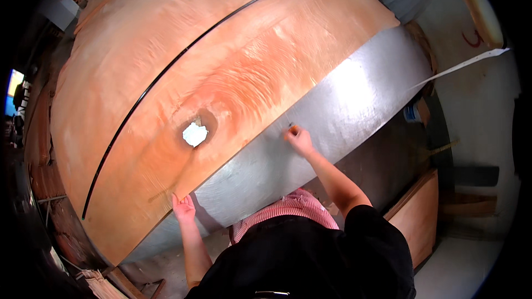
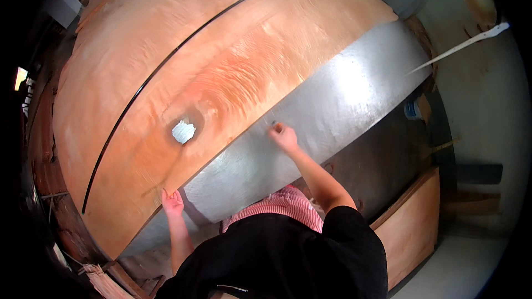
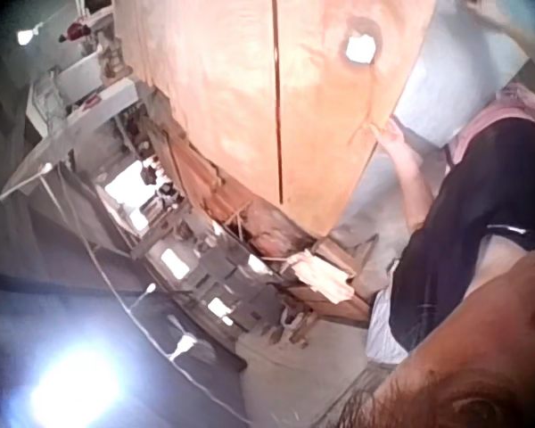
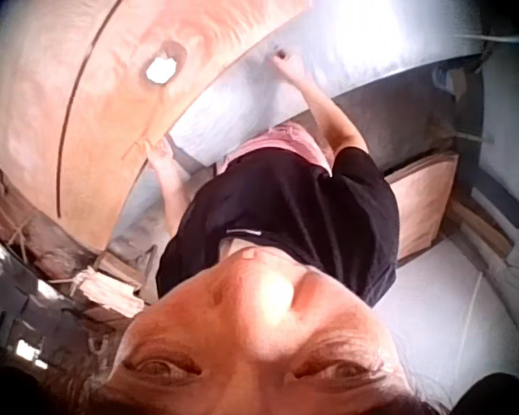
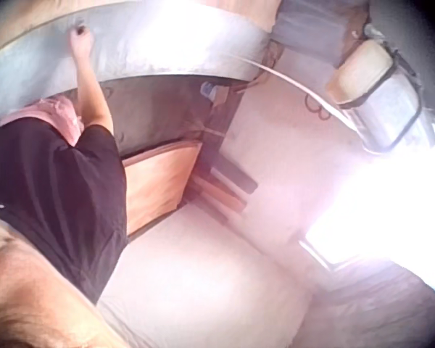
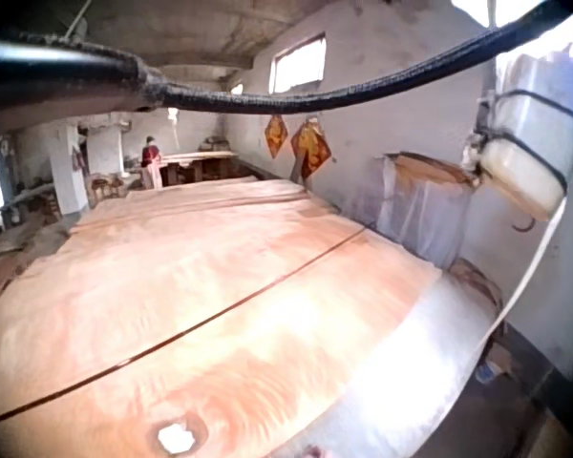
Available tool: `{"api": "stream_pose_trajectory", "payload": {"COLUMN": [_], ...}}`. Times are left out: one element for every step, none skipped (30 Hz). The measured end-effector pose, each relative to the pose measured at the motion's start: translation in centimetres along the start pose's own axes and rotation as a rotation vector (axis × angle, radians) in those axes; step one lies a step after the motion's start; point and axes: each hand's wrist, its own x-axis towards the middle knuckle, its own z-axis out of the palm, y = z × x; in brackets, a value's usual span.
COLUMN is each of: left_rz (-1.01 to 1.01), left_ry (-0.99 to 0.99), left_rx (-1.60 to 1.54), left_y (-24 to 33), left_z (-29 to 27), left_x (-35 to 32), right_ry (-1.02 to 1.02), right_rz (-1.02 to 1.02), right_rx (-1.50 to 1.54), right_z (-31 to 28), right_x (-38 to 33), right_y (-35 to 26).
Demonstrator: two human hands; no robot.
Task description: The person uses a utility knife and a flexible ruler to cut large sheets of wood veneer on a workbench. They trace curved lines, cut out shapes, and stack the cut pieces. The person also uses a brush to apply a substance to the veneer surface.
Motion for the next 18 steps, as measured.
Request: {"api": "stream_pose_trajectory", "payload": {"left_rz": [0.020, 0.008, 0.023, 0.032, 0.042, 0.048, 0.052, 0.056, 0.067, 0.077, 0.081, 0.090, 0.095, 0.101, 0.104, 0.109, 0.115, 0.112], "left_ry": [0.007, 0.045, 0.062, 0.070, 0.080, 0.081, 0.080, 0.077, 0.083, 0.094, 0.108, 0.149, 0.194, 0.238, 0.245, 0.253, 0.260, 0.235], "left_rx": [0.003, -0.005, 0.004, 0.017, 0.029, 0.042, 0.053, 0.066, 0.082, 0.097, 0.117, 0.117, 0.119, 0.123, 0.137, 0.153, 0.172, 0.180], "left_y": [0.0, 0.2, 0.3, 0.3, 0.3, 0.4, 0.4, 0.5, 0.5, 0.5, 0.1, 0.0, 0.0, -0.2, -0.4, -0.4, -0.3, -0.2], "left_z": [0.2, 0.7, 0.9, 1.3, 1.6, 1.6, 1.4, 1.2, 0.9, 0.3, 0.0, -0.4, -1.3, -2.5, -4.6, -6.8, -8.4, -10.0], "left_x": [0.2, -0.3, -0.6, -0.8, -0.9, -1.0, -0.9, -0.9, -0.9, -0.8, -0.6, -0.5, -0.5, -0.5, -0.5, -0.4, -0.5, -1.0], "right_ry": [0.067, 0.132, 0.194, 0.214, 0.228, 0.199, 0.171, 0.233, 0.236, 0.237, 0.245, 0.247, 0.252, 0.240, 0.226, 0.230, 0.234, 0.238], "right_rz": [0.083, 0.221, 0.361, 0.348, 0.334, 0.346, 0.355, 0.344, 0.323, 0.303, 0.290, 0.296, 0.308, 0.316, 0.327, 0.370, 0.414, 0.452], "right_rx": [0.248, 0.376, 0.505, 0.697, 0.888, 0.917, 0.945, 0.841, 0.816, 0.789, 0.759, 0.719, 0.677, 0.684, 0.691, 0.675, 0.660, 0.685], "right_z": [-0.3, -1.2, -2.2, -3.1, -3.7, -4.1, -4.4, -4.4, -4.5, -4.3, -4.4, -4.4, -4.4, -4.6, -4.6, -4.6, -4.7, -4.7], "right_x": [2.0, 4.2, 6.5, 9.0, 11.3, 12.7, 13.6, 14.1, 14.1, 13.7, 13.2, 12.4, 11.1, 9.5, 6.9, 4.3, 2.0, -0.5], "right_y": [0.1, -0.9, -2.3, -1.8, -0.8, -0.8, -0.9, -0.9, -0.6, 0.0, 0.5, 1.0, 1.8, 2.7, 3.6, 4.7, 5.5, 6.2]}}
